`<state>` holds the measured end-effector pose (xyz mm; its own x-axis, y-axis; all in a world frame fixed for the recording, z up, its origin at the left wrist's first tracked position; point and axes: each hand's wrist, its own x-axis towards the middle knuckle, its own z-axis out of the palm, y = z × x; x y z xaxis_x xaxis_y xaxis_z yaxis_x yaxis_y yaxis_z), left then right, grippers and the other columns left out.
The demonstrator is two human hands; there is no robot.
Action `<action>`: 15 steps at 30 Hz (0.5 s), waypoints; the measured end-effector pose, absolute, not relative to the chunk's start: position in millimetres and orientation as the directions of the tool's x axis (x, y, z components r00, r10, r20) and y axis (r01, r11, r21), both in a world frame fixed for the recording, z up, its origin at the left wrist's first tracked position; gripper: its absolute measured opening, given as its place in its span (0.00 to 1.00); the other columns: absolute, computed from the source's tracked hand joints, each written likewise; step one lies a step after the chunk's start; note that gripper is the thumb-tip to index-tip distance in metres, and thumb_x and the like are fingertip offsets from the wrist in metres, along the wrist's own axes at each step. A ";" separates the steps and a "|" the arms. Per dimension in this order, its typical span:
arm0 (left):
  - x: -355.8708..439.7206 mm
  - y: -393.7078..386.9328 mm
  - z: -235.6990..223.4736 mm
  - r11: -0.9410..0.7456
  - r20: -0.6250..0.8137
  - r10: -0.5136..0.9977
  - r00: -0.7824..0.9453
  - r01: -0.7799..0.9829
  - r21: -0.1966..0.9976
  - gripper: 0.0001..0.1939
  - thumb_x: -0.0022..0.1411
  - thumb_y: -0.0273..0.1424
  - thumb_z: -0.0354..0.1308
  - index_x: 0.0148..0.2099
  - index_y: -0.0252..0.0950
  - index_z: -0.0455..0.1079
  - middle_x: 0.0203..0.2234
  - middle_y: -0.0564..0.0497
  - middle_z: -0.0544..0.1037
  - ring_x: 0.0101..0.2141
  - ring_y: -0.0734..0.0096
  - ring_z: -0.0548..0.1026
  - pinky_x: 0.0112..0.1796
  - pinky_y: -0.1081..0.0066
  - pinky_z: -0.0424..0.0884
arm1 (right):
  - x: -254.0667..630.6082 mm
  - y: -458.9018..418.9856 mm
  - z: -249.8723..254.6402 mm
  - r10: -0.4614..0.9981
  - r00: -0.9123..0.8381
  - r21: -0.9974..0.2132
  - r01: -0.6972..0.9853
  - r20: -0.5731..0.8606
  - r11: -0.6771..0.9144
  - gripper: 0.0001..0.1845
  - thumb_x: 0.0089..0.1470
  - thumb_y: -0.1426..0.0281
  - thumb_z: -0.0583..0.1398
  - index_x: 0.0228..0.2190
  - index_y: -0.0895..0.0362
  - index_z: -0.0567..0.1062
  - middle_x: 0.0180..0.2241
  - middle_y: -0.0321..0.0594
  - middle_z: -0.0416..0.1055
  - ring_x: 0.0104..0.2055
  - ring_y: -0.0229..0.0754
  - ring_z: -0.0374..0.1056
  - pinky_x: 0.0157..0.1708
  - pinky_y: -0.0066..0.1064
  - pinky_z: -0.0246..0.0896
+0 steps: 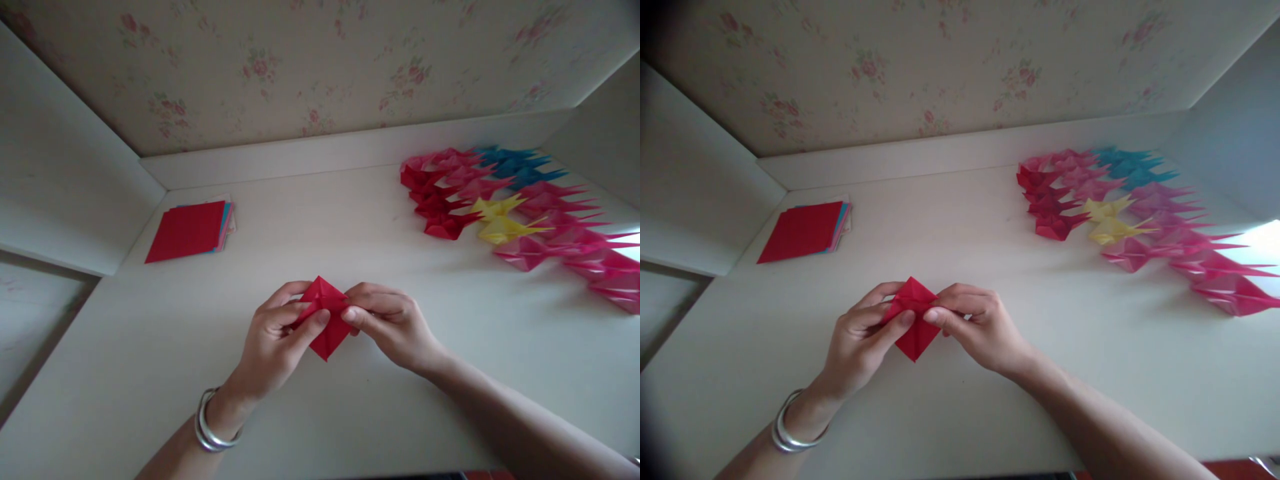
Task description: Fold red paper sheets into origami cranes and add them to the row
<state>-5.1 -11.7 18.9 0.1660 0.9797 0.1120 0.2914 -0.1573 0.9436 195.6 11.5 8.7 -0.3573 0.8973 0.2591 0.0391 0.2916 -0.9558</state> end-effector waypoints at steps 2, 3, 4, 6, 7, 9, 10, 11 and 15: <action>-3.4 -12.3 19.9 -0.118 0.086 0.987 0.134 0.252 0.961 0.09 0.65 0.33 0.60 0.36 0.40 0.82 0.44 0.48 0.77 0.44 0.66 0.76 0.37 0.75 0.72 | 194.6 10.3 10.0 0.914 -0.360 -0.976 0.033 0.188 0.213 0.13 0.60 0.65 0.63 0.26 0.57 0.80 0.28 0.41 0.76 0.28 0.39 0.71 0.29 0.30 0.67; -2.8 -12.4 20.1 -0.100 0.075 0.991 0.115 0.231 0.968 0.10 0.65 0.33 0.60 0.34 0.40 0.82 0.43 0.48 0.77 0.43 0.66 0.76 0.38 0.75 0.71 | 194.3 9.5 10.1 0.923 -0.359 -0.987 0.030 0.137 0.158 0.12 0.60 0.64 0.63 0.28 0.57 0.80 0.29 0.41 0.76 0.27 0.39 0.71 0.27 0.30 0.68; -2.3 -12.5 20.3 -0.083 0.063 0.993 0.098 0.213 0.974 0.10 0.66 0.33 0.60 0.33 0.39 0.81 0.43 0.48 0.77 0.43 0.67 0.75 0.39 0.75 0.71 | 194.0 8.8 9.8 0.930 -0.356 -0.994 0.024 0.089 0.104 0.12 0.60 0.63 0.63 0.30 0.57 0.80 0.29 0.41 0.76 0.26 0.38 0.71 0.26 0.29 0.68; -1.5 -12.5 20.1 -0.057 0.042 0.996 0.081 0.189 0.980 0.10 0.66 0.33 0.60 0.33 0.40 0.81 0.43 0.48 0.77 0.43 0.67 0.75 0.39 0.75 0.70 | 193.6 7.6 8.8 0.940 -0.339 -1.000 0.006 0.026 0.030 0.12 0.59 0.62 0.63 0.32 0.58 0.80 0.29 0.41 0.77 0.26 0.38 0.72 0.26 0.29 0.68; -1.2 -12.5 19.9 -0.048 0.034 0.996 0.080 0.182 0.982 0.10 0.66 0.33 0.60 0.34 0.40 0.82 0.43 0.49 0.77 0.43 0.68 0.75 0.39 0.76 0.70 | 193.6 7.2 8.3 0.944 -0.330 -1.000 0.000 0.019 0.020 0.12 0.59 0.62 0.63 0.32 0.58 0.80 0.29 0.41 0.77 0.27 0.39 0.72 0.27 0.29 0.68; -0.6 -12.4 19.0 -0.046 0.031 0.996 0.084 0.177 0.983 0.09 0.66 0.33 0.60 0.37 0.42 0.82 0.43 0.49 0.78 0.43 0.68 0.75 0.38 0.76 0.70 | 193.8 7.1 7.5 0.949 -0.313 -0.999 0.002 0.038 0.040 0.12 0.59 0.62 0.63 0.31 0.58 0.80 0.29 0.41 0.77 0.29 0.39 0.72 0.28 0.29 0.68; -0.4 -12.2 18.5 -0.051 0.035 0.995 0.088 0.179 0.983 0.09 0.66 0.33 0.60 0.38 0.43 0.82 0.43 0.50 0.78 0.43 0.69 0.75 0.39 0.76 0.70 | 193.9 7.4 7.2 0.950 -0.308 -0.998 0.008 0.052 0.057 0.12 0.59 0.63 0.63 0.31 0.58 0.80 0.29 0.42 0.77 0.30 0.39 0.71 0.29 0.30 0.68; -0.2 -12.0 17.8 -0.059 0.043 0.995 0.092 0.182 0.981 0.08 0.66 0.33 0.60 0.39 0.44 0.82 0.43 0.50 0.78 0.43 0.70 0.75 0.39 0.76 0.70 | 194.0 7.7 7.1 0.950 -0.307 -0.997 0.016 0.064 0.072 0.11 0.59 0.63 0.63 0.31 0.58 0.80 0.30 0.42 0.77 0.30 0.39 0.71 0.29 0.30 0.68; 0.8 -10.4 15.5 -0.098 0.077 0.990 0.116 0.190 0.977 0.09 0.67 0.33 0.59 0.44 0.47 0.81 0.44 0.52 0.77 0.43 0.72 0.75 0.40 0.77 0.70 | 193.8 9.0 6.3 0.952 -0.297 -0.995 0.050 0.070 0.089 0.12 0.59 0.63 0.63 0.30 0.58 0.80 0.28 0.41 0.77 0.28 0.38 0.70 0.27 0.29 0.66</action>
